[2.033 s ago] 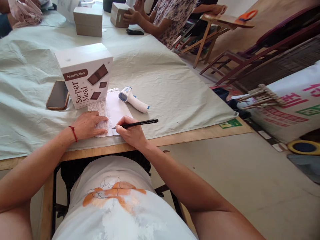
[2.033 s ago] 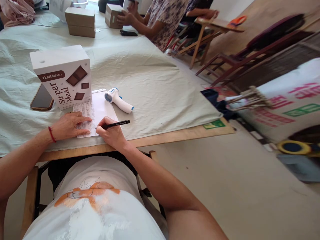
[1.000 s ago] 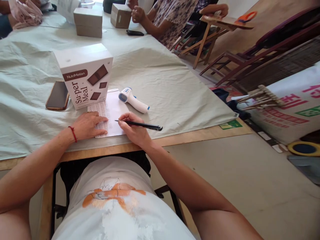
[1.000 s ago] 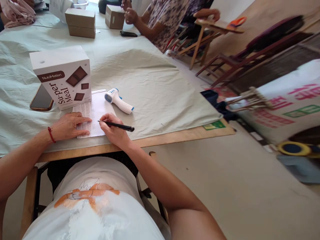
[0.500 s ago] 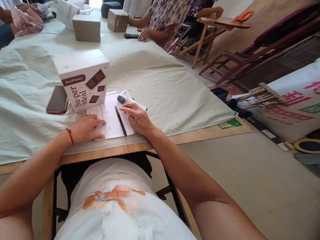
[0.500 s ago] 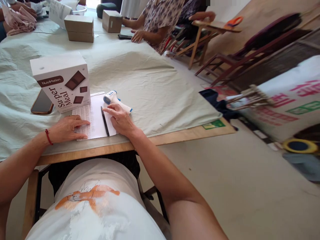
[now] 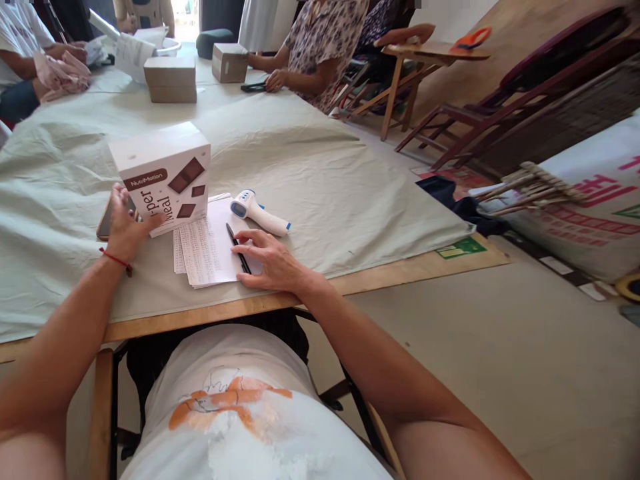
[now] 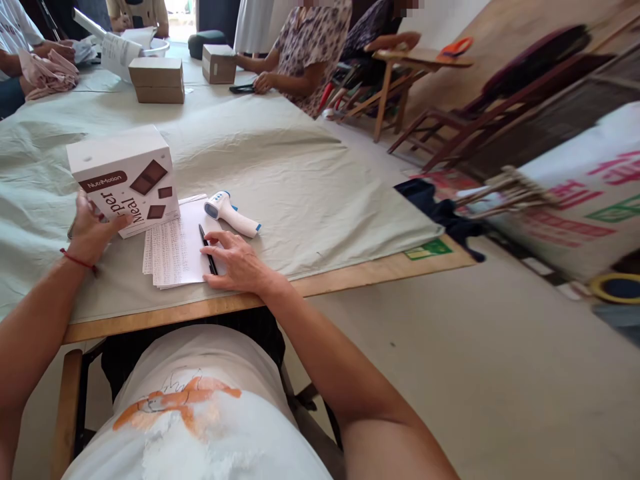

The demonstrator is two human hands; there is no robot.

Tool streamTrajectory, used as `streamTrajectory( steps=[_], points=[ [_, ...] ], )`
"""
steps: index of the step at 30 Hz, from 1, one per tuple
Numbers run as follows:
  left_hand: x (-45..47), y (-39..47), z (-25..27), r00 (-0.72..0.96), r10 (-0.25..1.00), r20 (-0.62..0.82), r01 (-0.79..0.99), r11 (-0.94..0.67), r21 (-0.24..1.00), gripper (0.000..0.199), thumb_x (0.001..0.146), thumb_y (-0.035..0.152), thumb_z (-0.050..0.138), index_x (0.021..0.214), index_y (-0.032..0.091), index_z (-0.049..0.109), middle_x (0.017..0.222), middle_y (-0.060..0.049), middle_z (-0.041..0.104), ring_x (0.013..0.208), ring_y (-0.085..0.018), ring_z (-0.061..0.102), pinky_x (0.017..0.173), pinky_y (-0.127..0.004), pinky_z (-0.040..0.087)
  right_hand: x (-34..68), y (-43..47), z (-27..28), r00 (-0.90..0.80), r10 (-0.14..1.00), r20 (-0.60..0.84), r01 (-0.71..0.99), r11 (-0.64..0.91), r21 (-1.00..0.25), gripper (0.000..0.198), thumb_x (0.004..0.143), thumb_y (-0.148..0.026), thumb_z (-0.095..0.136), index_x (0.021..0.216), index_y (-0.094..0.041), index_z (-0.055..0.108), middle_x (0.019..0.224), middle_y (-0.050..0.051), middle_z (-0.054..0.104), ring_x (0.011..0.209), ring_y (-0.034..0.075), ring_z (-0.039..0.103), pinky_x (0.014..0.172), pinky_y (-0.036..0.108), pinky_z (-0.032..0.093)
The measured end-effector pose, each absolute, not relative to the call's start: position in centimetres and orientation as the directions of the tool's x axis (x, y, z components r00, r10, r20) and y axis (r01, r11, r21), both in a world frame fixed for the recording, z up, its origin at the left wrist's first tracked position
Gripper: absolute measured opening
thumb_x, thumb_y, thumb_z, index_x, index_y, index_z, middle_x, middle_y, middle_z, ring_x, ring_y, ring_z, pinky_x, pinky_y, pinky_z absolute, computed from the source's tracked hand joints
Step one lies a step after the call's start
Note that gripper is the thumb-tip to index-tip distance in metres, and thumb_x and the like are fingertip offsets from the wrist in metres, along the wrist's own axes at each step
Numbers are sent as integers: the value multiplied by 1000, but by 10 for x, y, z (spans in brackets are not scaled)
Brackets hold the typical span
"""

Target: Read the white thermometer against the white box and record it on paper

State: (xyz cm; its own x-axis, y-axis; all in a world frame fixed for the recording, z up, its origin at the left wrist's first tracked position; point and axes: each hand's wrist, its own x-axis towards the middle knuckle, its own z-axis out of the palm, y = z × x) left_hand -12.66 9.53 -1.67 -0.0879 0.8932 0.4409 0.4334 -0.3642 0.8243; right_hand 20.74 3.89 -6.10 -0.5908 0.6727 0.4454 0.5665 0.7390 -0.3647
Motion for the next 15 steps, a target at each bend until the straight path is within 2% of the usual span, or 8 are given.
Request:
streamTrajectory(
  steps=[2, 4, 7, 11, 15],
  points=[
    [-127, 99, -22, -44, 924, 379, 392, -333, 857, 74, 58, 22, 92, 117, 25, 48, 118, -5, 66, 116, -29, 66, 96, -47, 59, 207, 39, -62, -594, 665, 453, 558, 746, -364, 41, 81, -37, 75, 120, -23, 75, 138, 15, 64, 120, 31, 66, 108, 52, 54],
    [-124, 97, -20, -92, 921, 380, 401, -315, 860, 75, 52, 20, 93, 114, 25, 51, 114, -5, 69, 112, -29, 68, 94, -47, 61, 207, 40, -63, -592, 669, 450, 555, 743, -374, 42, 81, -39, 76, 119, -23, 76, 138, 15, 65, 121, 32, 66, 107, 52, 54],
    [-119, 85, -5, -135, 928, 348, 402, -270, 875, 75, 52, 23, 96, 113, 26, 51, 114, -5, 72, 111, -32, 70, 94, -50, 62, 206, 40, -63, -571, 690, 445, 550, 724, -415, 42, 79, -40, 78, 118, -24, 77, 137, 14, 65, 122, 32, 66, 106, 53, 54],
    [-113, 62, 20, -35, 969, 244, 327, -220, 919, 65, 60, 40, 97, 109, 23, 59, 120, -9, 75, 117, -36, 70, 99, -55, 61, 204, 39, -61, -536, 721, 439, 553, 693, -463, 44, 75, -38, 80, 116, -25, 77, 135, 14, 66, 124, 34, 65, 108, 57, 53],
    [-110, 50, 30, 112, 987, 113, 297, -142, 944, 71, 59, 52, 97, 111, 17, 65, 120, -14, 76, 116, -39, 71, 100, -56, 60, 202, 39, -59, -522, 740, 424, 553, 673, -492, 43, 73, -37, 80, 115, -25, 77, 135, 14, 66, 126, 34, 64, 110, 59, 51]
  ],
)
